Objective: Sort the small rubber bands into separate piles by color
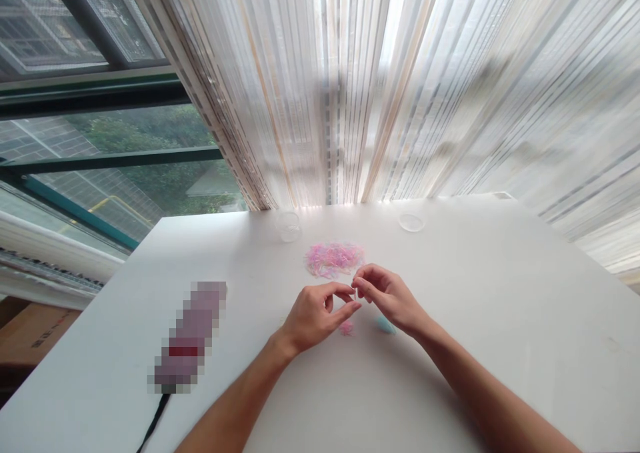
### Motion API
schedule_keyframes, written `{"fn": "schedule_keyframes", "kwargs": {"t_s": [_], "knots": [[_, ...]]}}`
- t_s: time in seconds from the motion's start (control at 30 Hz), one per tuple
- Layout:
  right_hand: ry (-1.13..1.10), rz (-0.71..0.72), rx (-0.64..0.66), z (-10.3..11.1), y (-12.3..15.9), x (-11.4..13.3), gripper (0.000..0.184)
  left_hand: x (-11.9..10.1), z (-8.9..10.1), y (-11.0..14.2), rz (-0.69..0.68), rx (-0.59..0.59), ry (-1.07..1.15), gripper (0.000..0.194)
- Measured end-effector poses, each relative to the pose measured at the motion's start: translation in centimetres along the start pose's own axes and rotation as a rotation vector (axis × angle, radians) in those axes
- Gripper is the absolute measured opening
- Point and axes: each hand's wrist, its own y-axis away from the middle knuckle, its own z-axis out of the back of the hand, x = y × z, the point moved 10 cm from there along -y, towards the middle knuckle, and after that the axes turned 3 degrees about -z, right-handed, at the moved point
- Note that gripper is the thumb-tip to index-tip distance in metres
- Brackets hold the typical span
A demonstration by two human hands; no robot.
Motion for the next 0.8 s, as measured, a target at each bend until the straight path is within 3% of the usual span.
{"fn": "schedule_keyframes", "kwargs": {"t_s": [0.2,0.43,0.8], "knots": [[-0.013,0.011,0.048,-0.7,0.2,0.0,0.026,-0.3,0.0,0.0,0.010,-0.019,-0.009,0.014],[0.053,-0.007,-0.014,0.2,0.2,-0.1,0.029,0.1,1.5,-0.1,0.012,-0.079,-0.063,0.016],[0.158,0.031,0.076,-0.8,0.7,0.5,0.025,0.0,0.6,0.2,-0.034,0.020,-0.082,0.018]]}}
